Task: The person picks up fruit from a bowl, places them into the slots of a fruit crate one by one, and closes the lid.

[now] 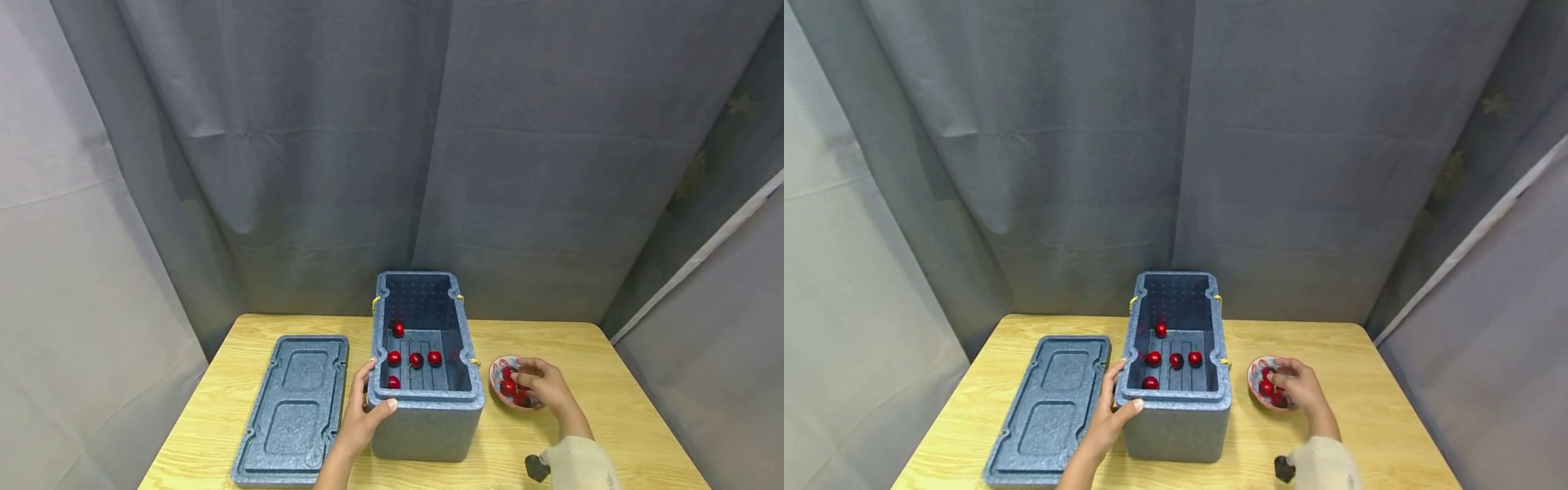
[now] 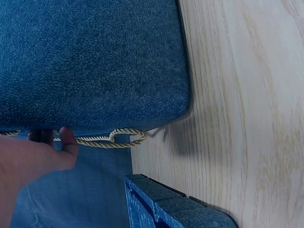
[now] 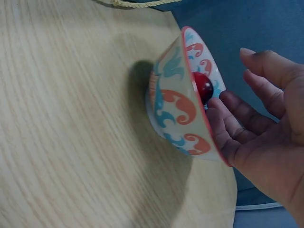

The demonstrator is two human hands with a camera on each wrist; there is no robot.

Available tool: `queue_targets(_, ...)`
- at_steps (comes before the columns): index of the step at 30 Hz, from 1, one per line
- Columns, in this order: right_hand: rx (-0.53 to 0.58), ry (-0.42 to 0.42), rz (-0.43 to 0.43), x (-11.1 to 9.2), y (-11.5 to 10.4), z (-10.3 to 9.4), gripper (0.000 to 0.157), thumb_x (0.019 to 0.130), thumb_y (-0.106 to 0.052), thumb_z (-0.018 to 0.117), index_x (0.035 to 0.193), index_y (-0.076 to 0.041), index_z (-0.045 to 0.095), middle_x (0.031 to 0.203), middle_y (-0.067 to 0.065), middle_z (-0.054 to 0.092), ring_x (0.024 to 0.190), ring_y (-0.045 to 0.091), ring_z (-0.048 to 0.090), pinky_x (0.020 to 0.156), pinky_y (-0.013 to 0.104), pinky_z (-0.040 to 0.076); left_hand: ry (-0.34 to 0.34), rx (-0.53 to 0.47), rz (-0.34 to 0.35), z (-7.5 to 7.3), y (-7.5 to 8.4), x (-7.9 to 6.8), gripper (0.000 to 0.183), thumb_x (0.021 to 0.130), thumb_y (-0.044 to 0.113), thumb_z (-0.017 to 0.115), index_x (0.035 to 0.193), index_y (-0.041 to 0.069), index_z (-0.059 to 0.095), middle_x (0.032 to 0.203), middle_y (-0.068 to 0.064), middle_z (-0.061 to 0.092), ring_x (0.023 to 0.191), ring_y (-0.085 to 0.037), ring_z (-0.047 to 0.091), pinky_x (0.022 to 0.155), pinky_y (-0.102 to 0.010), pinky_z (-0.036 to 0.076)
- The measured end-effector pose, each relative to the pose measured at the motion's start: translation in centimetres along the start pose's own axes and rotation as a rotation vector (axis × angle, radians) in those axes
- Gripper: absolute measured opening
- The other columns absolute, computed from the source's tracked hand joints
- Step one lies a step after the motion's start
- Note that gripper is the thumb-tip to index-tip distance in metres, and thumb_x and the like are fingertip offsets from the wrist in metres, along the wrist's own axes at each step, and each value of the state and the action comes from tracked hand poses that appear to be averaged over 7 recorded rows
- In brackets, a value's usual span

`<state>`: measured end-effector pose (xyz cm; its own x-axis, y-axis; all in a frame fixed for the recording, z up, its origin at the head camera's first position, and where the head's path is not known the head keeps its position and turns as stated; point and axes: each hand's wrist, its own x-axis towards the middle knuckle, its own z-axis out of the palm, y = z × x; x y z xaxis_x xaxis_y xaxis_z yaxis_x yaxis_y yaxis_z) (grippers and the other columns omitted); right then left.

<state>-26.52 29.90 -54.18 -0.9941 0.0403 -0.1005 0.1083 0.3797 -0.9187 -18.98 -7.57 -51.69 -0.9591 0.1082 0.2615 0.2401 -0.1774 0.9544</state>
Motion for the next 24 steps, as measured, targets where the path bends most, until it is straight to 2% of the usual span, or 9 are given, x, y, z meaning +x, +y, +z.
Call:
queue_targets(8,-0.008,0.016,0.031,0.6,0.7,0.4,0.046,0.087,-0.007,0.062,0.125,0.012,0.045,0.116,0.032,0.05,0.092,0.029,0.059,0.074,0.041,0.052,0.0,0.011,0.013,0.0,-0.1,0.0,0.073,0.078,0.005,0.066,0.141,0.01,0.029,0.126,-0.021,0.038,0.106,-0.033,0.049,0.082,-0.032,0.047)
queue_targets(13,-0.026,0.034,0.063,1.2,0.9,0.9,0.046,0.085,-0.006,0.062,0.122,0.016,0.045,0.108,0.032,0.053,0.088,0.033,0.06,0.071,0.041,0.052,-0.002,-0.002,0.012,0.0,-0.1,0.0,0.074,0.078,0.004,0.066,0.141,0.011,0.028,0.125,-0.021,0.038,0.104,-0.025,0.052,0.081,-0.032,0.047)
queue_targets(16,-0.066,0.071,0.071,1.6,0.9,1.2,0.045,0.084,-0.007,0.062,0.119,0.016,0.047,0.103,0.029,0.056,0.085,0.033,0.061,0.069,0.04,0.053,-0.004,-0.014,0.013,-0.1,-0.2,0.1,0.073,0.079,0.003,0.066,0.141,0.01,0.028,0.127,-0.022,0.038,0.104,-0.022,0.052,0.082,-0.032,0.047)
queue_targets(20,-0.171,0.145,0.061,1.9,1.1,1.9,0.041,0.083,-0.01,0.064,0.113,0.014,0.052,0.096,0.026,0.059,0.084,0.033,0.059,0.068,0.04,0.051,-0.004,-0.014,0.013,-0.2,-0.2,0.1,0.073,0.079,0.003,0.066,0.141,0.009,0.028,0.129,-0.022,0.037,0.105,-0.023,0.051,0.084,-0.032,0.046)
queue_targets(24,-0.269,0.202,0.068,2.1,1.1,2.6,0.041,0.08,-0.013,0.066,0.111,0.012,0.056,0.101,0.028,0.059,0.093,0.04,0.055,0.078,0.047,0.046,-0.004,-0.008,0.013,-0.1,-0.2,0.1,0.074,0.079,0.004,0.066,0.142,0.01,0.028,0.128,-0.022,0.038,0.105,-0.023,0.051,0.084,-0.032,0.046)
